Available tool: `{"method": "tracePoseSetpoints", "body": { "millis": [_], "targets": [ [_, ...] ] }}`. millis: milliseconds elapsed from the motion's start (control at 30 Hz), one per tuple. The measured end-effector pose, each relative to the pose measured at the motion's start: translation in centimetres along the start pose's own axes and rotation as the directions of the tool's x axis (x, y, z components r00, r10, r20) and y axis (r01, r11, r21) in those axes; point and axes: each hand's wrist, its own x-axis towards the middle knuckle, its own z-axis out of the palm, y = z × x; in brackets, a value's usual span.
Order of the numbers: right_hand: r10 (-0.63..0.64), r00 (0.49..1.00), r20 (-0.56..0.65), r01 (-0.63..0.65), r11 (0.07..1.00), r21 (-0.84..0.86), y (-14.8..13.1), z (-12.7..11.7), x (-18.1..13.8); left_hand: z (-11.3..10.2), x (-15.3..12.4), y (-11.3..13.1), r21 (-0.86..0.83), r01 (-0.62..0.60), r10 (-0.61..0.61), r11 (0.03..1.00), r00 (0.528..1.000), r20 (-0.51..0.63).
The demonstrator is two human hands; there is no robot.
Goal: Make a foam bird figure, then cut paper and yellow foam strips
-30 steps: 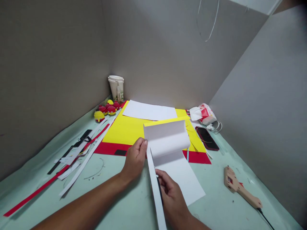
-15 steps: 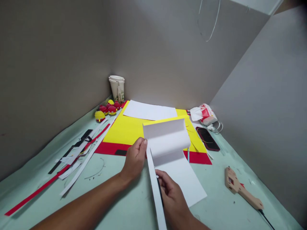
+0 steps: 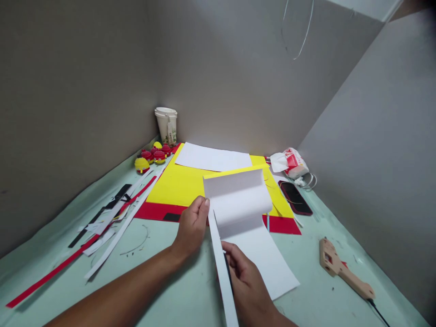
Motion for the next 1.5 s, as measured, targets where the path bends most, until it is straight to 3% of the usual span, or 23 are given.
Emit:
{"method": "tracePoseSetpoints", "body": {
  "millis": [367, 1000, 1500],
  "targets": [
    [-0.03, 0.999, -0.033, 0.033, 0.995, 0.098, 1.5, 0.5, 0.5, 0.0, 0.1, 0.1, 0.04, -0.005, 0.005, 0.999, 1.0, 0.003],
    [-0.045, 0.998, -0.041, 0.047, 0.998, 0.041, 1.4, 0.3, 0.3, 0.1, 0.1, 0.1, -0.022, 0.028, -0.028, 0.999, 1.0, -0.01],
    [-0.07, 0.996, -0.058, 0.071, 0.997, 0.021, 1.6, 0.3, 0.5, 0.1, 0.1, 0.1, 0.05, -0.036, 0.037, 0.998, 0.999, -0.008]
  ]
}}
